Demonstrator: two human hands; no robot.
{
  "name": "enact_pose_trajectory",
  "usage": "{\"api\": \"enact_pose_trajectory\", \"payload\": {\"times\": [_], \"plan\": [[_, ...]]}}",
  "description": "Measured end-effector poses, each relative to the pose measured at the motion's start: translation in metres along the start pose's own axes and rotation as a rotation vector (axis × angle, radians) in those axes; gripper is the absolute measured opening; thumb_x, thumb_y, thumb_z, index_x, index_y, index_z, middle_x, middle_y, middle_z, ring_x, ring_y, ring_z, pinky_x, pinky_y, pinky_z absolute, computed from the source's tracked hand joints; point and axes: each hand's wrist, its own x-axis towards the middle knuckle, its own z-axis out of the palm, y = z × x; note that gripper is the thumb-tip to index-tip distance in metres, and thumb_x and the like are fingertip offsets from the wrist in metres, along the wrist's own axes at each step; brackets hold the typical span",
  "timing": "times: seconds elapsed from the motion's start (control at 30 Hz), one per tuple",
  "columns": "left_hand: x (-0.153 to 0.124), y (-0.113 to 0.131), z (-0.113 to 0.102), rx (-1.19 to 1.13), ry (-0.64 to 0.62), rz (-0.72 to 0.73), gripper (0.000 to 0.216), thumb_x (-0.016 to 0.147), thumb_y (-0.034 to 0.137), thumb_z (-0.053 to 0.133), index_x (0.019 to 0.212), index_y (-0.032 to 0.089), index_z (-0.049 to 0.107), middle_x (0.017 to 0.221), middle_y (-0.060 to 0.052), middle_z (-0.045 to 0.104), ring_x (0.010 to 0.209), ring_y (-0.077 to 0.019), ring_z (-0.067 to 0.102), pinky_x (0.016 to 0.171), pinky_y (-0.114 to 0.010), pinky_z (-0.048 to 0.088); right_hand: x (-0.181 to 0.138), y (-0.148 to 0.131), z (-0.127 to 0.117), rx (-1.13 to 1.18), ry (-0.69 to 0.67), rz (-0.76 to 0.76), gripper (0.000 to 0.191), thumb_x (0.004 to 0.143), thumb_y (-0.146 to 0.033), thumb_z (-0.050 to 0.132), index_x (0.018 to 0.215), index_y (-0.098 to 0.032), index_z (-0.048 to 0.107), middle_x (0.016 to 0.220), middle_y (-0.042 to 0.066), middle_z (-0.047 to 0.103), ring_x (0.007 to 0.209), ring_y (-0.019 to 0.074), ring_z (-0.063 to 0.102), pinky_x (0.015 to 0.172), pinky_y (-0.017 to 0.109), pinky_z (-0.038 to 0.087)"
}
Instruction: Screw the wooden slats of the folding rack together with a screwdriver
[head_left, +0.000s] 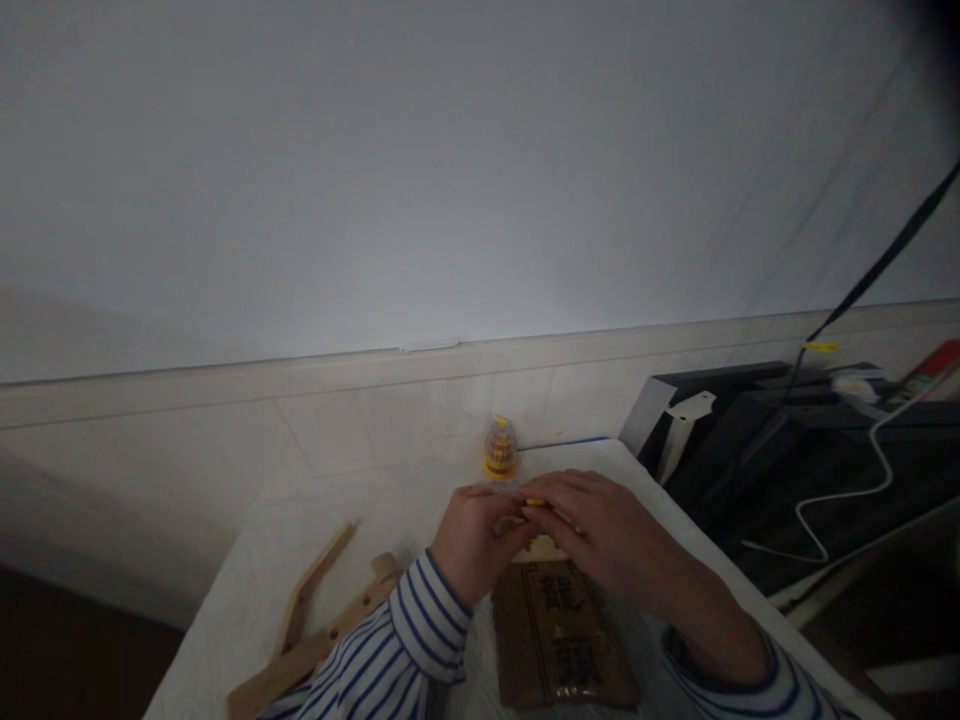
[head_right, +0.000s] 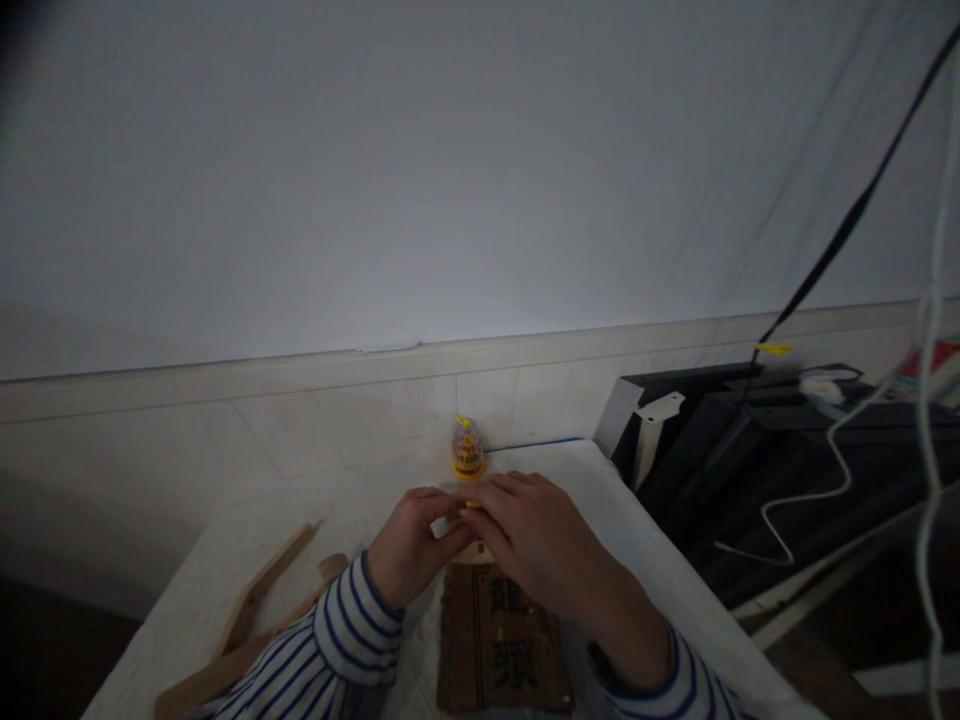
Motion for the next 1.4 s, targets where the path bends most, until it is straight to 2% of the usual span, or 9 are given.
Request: {"api": "enact_pose_trajectory", "payload": {"times": [0.17, 0.3, 0.53, 0.73, 1.0, 1.4], "plan": [[-0.0006, 0.0012, -0.0003, 0.027, 0.045, -0.021, 0.013, 0.072, 0.027, 0.068, 0.084, 0.022, 0.070, 0.074, -0.001, 0.070, 0.072, -0.0178, 0.063, 0.075, -0.029, 0.042, 0.0000, -0.0011, -0.0003, -0.005, 0.019, -0.009, 0.021, 0.088, -0.022, 0.046, 0.102, -0.018, 0.061, 0.100, 0.007, 0.067, 0.090, 0.0205, 0.060, 0.080, 0.039, 0.046], [-0.0007, 0.0005, 0.0004, 0.026, 0.036, -0.022, 0.009, 0.070, 0.023, 0.069, 0.080, 0.021, 0.070, 0.072, -0.001, 0.070, 0.071, -0.0174, 0.063, 0.076, -0.029, 0.042, 0.0002, -0.0029, -0.0007, -0.004, 0.019, -0.014, 0.022, 0.088, -0.021, 0.044, 0.101, -0.018, 0.061, 0.098, 0.007, 0.067, 0.090, 0.0207, 0.060, 0.079, 0.039, 0.047], [-0.0002, 0.0006, 0.0011, 0.033, 0.019, -0.049, 0.005, 0.072, 0.021, 0.067, 0.076, 0.019, 0.070, 0.070, -0.002, 0.069, 0.070, -0.0173, 0.062, 0.073, -0.028, 0.042, -0.0031, -0.0018, -0.0034, 0.006, 0.064, -0.020, 0.033, 0.087, -0.022, 0.046, 0.119, -0.014, 0.052, 0.111, 0.011, 0.063, 0.101, 0.0222, 0.057, 0.085, 0.040, 0.047], [-0.0004, -0.0015, 0.0022, 0.044, 0.019, -0.034, 0.002, 0.072, 0.019, 0.066, 0.072, 0.019, 0.069, 0.068, -0.001, 0.068, 0.068, -0.0159, 0.061, 0.073, -0.027, 0.042, -0.0015, -0.0034, -0.0018, -0.006, 0.041, -0.042, 0.027, 0.086, -0.018, 0.045, 0.109, -0.016, 0.059, 0.105, 0.009, 0.065, 0.095, 0.0219, 0.059, 0.084, 0.041, 0.047], [-0.0010, -0.0014, 0.0032, 0.035, 0.023, -0.040, 0.003, 0.072, 0.020, 0.066, 0.074, 0.019, 0.069, 0.069, -0.001, 0.069, 0.068, -0.0165, 0.061, 0.073, -0.028, 0.042, -0.0002, -0.0038, -0.0003, -0.020, 0.037, -0.049, 0.026, 0.087, -0.017, 0.044, 0.107, -0.016, 0.061, 0.105, 0.008, 0.066, 0.094, 0.0217, 0.060, 0.083, 0.041, 0.047], [0.0001, -0.0010, -0.0014, 0.014, 0.004, 0.015, 0.007, 0.074, 0.021, 0.064, 0.069, 0.018, 0.069, 0.063, -0.001, 0.066, 0.064, -0.0146, 0.060, 0.066, -0.023, 0.043, 0.0004, -0.0050, 0.0004, -0.025, 0.042, -0.038, 0.023, 0.087, -0.019, 0.045, 0.102, -0.017, 0.062, 0.099, 0.008, 0.068, 0.088, 0.0210, 0.062, 0.079, 0.039, 0.049]]}}
